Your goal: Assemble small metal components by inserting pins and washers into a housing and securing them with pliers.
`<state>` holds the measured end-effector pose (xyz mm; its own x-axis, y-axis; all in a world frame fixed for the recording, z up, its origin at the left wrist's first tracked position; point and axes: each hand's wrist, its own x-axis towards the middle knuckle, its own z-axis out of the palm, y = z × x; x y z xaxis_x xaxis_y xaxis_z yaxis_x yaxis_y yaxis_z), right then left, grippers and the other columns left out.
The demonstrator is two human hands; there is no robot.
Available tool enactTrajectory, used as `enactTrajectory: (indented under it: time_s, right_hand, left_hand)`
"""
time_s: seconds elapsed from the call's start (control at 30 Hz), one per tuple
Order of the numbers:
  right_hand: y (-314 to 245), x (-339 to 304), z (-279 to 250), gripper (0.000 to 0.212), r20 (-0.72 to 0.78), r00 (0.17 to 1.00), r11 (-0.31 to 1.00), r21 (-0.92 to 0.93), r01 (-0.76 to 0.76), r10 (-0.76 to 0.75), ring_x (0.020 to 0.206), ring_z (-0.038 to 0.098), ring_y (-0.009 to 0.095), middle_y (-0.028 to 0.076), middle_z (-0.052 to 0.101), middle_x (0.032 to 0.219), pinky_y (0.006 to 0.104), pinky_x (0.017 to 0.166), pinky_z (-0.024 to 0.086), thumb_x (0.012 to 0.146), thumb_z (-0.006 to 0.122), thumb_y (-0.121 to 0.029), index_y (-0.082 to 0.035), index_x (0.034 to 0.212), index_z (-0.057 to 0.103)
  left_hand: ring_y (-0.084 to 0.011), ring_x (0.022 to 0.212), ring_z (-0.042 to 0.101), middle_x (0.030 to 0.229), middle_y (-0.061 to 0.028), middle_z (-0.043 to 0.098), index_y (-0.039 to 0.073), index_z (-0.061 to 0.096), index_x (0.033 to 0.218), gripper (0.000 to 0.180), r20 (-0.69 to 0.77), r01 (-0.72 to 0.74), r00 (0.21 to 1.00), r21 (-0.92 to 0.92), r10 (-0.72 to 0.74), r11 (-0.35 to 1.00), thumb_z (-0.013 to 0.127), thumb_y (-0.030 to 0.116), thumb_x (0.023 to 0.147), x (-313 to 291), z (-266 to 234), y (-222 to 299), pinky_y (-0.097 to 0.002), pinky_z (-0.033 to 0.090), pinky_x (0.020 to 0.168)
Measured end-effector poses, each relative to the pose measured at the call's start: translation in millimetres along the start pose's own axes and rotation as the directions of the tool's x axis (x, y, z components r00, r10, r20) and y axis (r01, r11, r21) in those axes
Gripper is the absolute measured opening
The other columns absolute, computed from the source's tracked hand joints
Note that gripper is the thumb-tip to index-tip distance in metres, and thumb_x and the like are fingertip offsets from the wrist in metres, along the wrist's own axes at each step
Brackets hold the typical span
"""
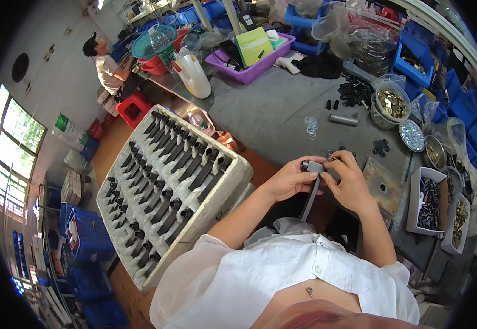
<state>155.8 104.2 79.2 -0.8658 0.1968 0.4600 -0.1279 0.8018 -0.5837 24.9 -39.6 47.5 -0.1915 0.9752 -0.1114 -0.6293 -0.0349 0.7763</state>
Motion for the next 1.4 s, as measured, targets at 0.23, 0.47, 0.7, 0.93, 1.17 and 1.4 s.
enactTrajectory:
  time_s: [0.23, 0.47, 0.7, 0.93, 1.17, 1.4]
  right_hand:
    - [-21, -1, 17, 0.022, 0.096, 0.958, 0.957, 0.135, 0.256, -0.27, 0.091, 0.05, 0.03, 0.012, 0.052, 0.098, 0.037, 0.078, 0.041, 0.071, 0.068, -0.004, -0.001, 0.091, 0.06]
    - [-45, 3, 27, 0.011, 0.083, 0.935, 0.92, 0.224, 0.32, -0.346, 0.088, 0.053, 0.031, 0.013, 0.053, 0.097, 0.0356, 0.074, 0.044, 0.074, 0.063, 0.002, 0.0, 0.083, 0.056]
    - [-43, -7, 10, 0.004, 0.031, 0.98, 0.952, 0.245, 0.184, -0.197, 0.087, 0.056, 0.023, 0.012, 0.054, 0.099, 0.029, 0.075, 0.044, 0.083, 0.058, 0.001, 0.002, 0.086, 0.059]
    - [-50, -14, 23, 0.004, 0.149, 0.979, 0.948, 0.307, 0.088, -0.139, 0.08, 0.054, 0.019, 0.01, 0.054, 0.098, 0.0276, 0.073, 0.043, 0.084, 0.057, 0.001, 0.003, 0.086, 0.059]
    - [-63, -7, 41, 0.003, 0.275, 0.948, 0.944, 0.323, 0.065, -0.159, 0.075, 0.053, 0.016, 0.01, 0.054, 0.098, 0.0258, 0.066, 0.043, 0.083, 0.057, 0.002, 0.004, 0.085, 0.059]
    - [-65, -9, 41, 0.003, 0.23, 0.963, 0.953, 0.293, 0.071, -0.142, 0.077, 0.054, 0.016, 0.01, 0.055, 0.096, 0.0254, 0.068, 0.044, 0.082, 0.058, 0.002, 0.003, 0.085, 0.059]
  left_hand:
    - [-0.0251, 0.106, 0.058, 0.114, -0.012, 0.054, 0.003, 0.04, 0.125, 0.036, -0.051, -0.06, 0.997, -0.172, 0.052, 0.983, 0.052, 0.008, 0.091, -55, -10, -9, -0.0466, 0.05, 0.091]
    - [-0.028, 0.1, 0.061, 0.111, -0.0159, 0.057, 0.001, 0.045, 0.114, 0.027, -0.151, -0.147, 0.977, 0.047, 0.153, 0.988, 0.055, 0.009, 0.09, -94, 15, 11, -0.0388, 0.055, 0.079]
    - [-0.0128, 0.08, 0.062, 0.098, -0.01, 0.063, 0.002, 0.055, 0.114, 0.031, -0.509, 0.161, 0.459, 0.853, 0.728, 0.496, 0.062, 0.008, 0.085, -248, -26, 100, -0.0237, 0.051, 0.066]
    - [-0.0117, 0.077, 0.058, 0.087, -0.0045, 0.063, 0.004, 0.06, 0.107, 0.041, -0.517, 0.776, 0.097, 0.574, 0.85, 0.26, 0.074, 0.006, 0.069, -440, -106, 99, -0.0255, 0.046, 0.071]
    - [-0.0146, 0.079, 0.059, 0.085, -0.0082, 0.065, 0.003, 0.065, 0.103, 0.032, -0.643, 0.785, 0.171, 0.547, 0.747, 0.291, 0.071, 0.015, 0.074, -473, -158, 66, -0.0289, 0.047, 0.071]
    - [-0.0215, 0.084, 0.062, 0.092, -0.0148, 0.066, -0.001, 0.063, 0.104, 0.037, -0.685, 0.698, -0.162, 0.429, 0.71, 0.573, 0.068, 0.026, 0.079, -484, -211, 67, -0.032, 0.048, 0.075]
